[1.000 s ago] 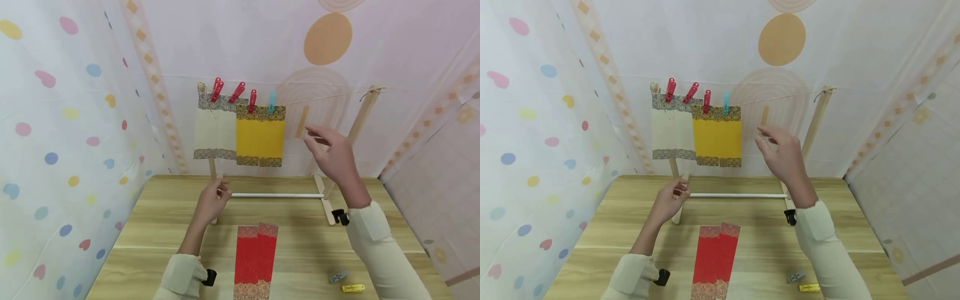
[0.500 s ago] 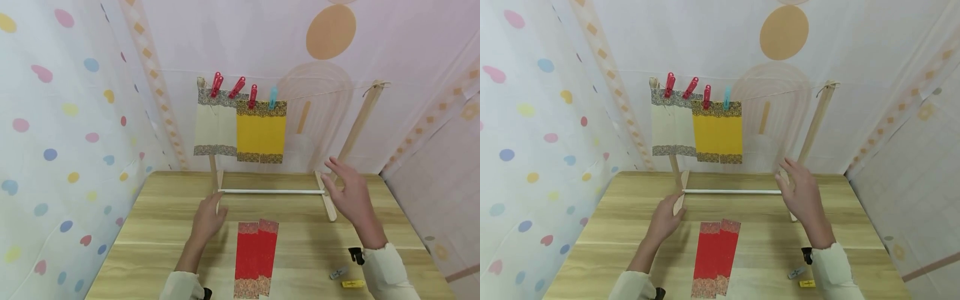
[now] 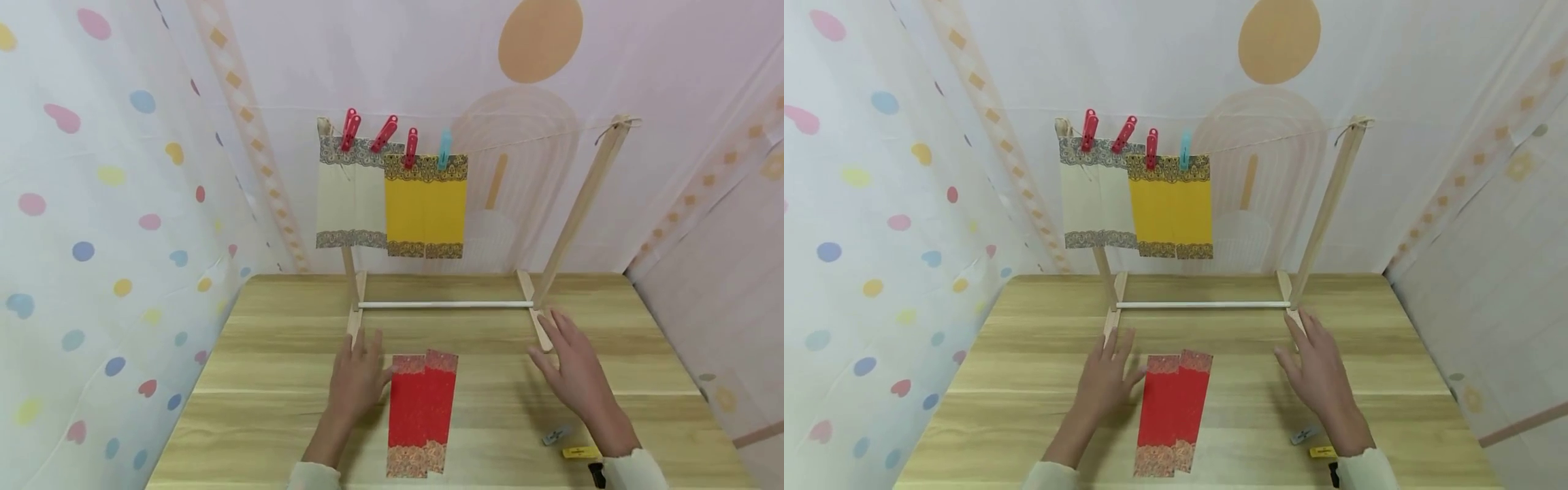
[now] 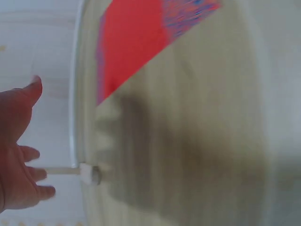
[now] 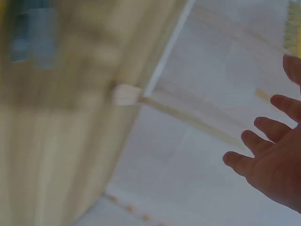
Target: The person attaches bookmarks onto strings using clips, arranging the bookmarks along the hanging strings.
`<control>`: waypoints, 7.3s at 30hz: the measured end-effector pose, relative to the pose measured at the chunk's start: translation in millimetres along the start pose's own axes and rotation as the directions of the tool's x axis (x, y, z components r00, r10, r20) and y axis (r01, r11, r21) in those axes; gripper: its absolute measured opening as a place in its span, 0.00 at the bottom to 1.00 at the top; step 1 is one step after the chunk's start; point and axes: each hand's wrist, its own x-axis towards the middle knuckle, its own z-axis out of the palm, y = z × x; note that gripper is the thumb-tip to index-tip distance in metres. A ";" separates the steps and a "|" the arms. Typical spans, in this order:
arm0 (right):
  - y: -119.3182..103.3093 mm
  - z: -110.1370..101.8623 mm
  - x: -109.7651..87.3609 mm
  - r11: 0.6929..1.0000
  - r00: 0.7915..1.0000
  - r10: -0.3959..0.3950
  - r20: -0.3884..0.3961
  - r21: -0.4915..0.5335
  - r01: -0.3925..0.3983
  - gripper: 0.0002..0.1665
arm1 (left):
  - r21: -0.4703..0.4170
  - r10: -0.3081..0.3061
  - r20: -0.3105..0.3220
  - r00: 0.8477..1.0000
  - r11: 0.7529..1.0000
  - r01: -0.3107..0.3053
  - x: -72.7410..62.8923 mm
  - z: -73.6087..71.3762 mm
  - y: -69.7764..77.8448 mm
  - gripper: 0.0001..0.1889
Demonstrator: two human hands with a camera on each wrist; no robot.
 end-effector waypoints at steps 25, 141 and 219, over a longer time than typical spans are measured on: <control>38.3 10.8 -90.3 0.830 0.683 0.552 0.478 -0.238 -0.504 0.41 | 0.206 -0.083 0.095 0.992 0.977 0.062 -22.3 26.2 1.0 0.36; 6.5 -62.5 47.7 0.818 0.847 0.454 -0.278 0.507 -0.272 0.12 | -0.488 0.069 -0.293 0.954 0.847 -0.211 73.2 -90.5 67.1 0.12; -100.7 -142.5 257.6 0.971 0.935 -0.125 -0.331 0.155 0.184 0.05 | -0.606 0.115 -0.340 0.933 0.732 -0.311 162.2 -141.4 137.4 0.13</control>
